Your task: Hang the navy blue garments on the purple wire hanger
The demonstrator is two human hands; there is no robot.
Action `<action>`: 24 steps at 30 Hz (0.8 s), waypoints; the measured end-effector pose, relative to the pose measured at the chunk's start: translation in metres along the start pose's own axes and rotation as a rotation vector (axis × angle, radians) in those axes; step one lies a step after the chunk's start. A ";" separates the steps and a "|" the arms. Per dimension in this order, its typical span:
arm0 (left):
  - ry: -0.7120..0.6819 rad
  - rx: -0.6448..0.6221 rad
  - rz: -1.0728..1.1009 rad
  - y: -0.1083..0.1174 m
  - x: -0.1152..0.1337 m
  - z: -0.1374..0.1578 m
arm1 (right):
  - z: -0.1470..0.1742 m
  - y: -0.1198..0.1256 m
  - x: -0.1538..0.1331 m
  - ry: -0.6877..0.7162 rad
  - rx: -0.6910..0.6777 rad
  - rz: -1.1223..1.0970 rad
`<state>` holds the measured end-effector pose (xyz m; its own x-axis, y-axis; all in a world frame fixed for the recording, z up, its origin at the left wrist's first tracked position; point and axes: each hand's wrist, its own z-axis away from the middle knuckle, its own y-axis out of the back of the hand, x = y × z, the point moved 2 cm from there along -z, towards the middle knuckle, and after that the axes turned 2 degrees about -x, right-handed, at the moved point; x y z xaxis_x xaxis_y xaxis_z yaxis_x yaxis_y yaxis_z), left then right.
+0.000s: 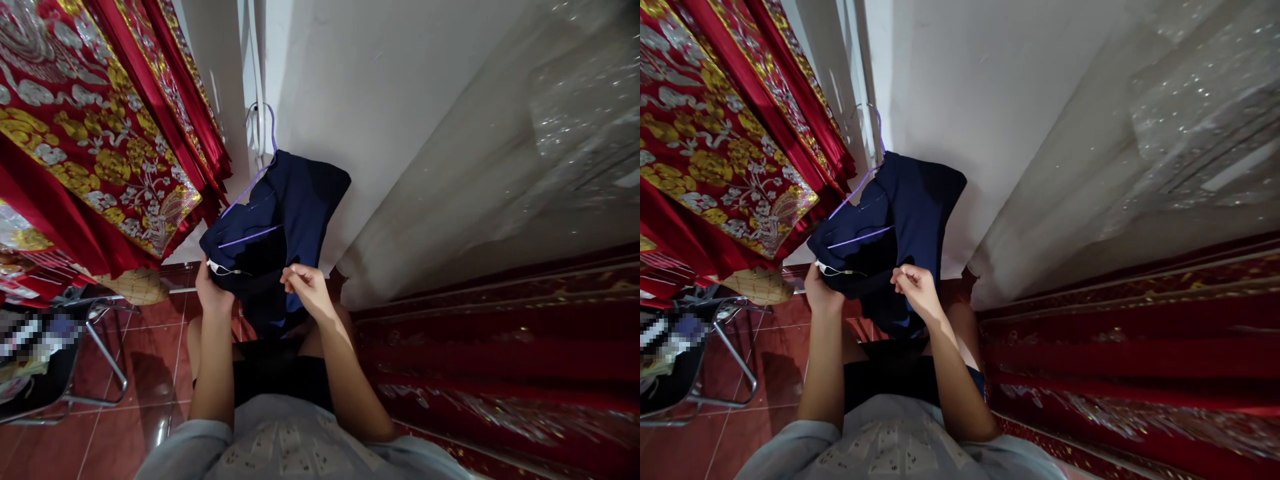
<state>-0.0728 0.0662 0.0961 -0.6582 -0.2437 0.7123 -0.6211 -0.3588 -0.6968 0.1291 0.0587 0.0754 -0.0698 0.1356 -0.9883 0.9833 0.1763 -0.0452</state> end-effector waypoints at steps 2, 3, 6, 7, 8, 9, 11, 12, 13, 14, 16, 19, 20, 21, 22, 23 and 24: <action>-0.218 -0.030 -0.165 -0.003 0.003 0.006 | 0.001 0.003 0.000 0.005 0.006 -0.010; -0.326 -0.008 -0.260 -0.003 0.006 0.008 | 0.001 0.003 0.000 0.003 0.002 -0.009; -0.524 0.146 -0.477 0.001 0.012 0.009 | 0.003 0.000 -0.003 -0.005 -0.022 0.000; -0.532 0.202 -0.466 0.003 0.014 0.007 | 0.003 -0.002 -0.004 -0.006 -0.028 0.003; -0.515 0.252 -0.406 0.006 0.016 0.005 | 0.004 -0.004 -0.006 -0.008 -0.034 0.006; -0.469 0.278 -0.318 0.008 0.018 0.001 | 0.005 -0.005 -0.008 -0.012 -0.039 0.009; -0.288 0.275 -0.120 0.013 0.019 -0.005 | 0.008 -0.008 -0.010 -0.029 -0.062 0.022; -0.175 0.262 -0.043 0.016 0.018 -0.008 | 0.009 -0.009 -0.010 -0.042 -0.079 0.031; -0.068 0.245 0.006 0.018 0.017 -0.009 | 0.009 -0.010 -0.009 -0.057 -0.097 0.041; 0.013 0.229 0.033 0.020 0.017 -0.008 | 0.009 -0.011 -0.007 -0.074 -0.114 0.050; 0.076 0.211 0.047 0.021 0.014 -0.003 | 0.008 -0.011 0.000 -0.115 -0.143 0.069; 0.114 0.127 0.020 0.014 0.004 0.015 | 0.004 -0.008 0.016 -0.209 -0.188 0.179; 0.136 0.109 -0.006 0.009 -0.002 0.022 | 0.003 -0.007 0.020 -0.225 -0.202 0.255; 0.150 0.101 -0.043 0.004 -0.008 0.029 | 0.002 -0.007 0.024 -0.222 -0.218 0.339; 0.144 0.087 -0.092 -0.001 -0.014 0.036 | 0.002 -0.007 0.026 -0.199 -0.238 0.406; 0.116 0.062 -0.150 -0.005 -0.019 0.042 | 0.003 -0.008 0.027 -0.163 -0.268 0.436; 0.071 0.026 -0.211 -0.010 -0.024 0.048 | 0.004 -0.011 0.026 -0.121 -0.309 0.421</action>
<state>-0.0306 0.0326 0.0898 -0.5436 -0.0970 0.8337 -0.7379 -0.4181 -0.5298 0.1171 0.0563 0.0497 0.3578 0.1459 -0.9223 0.8256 0.4121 0.3855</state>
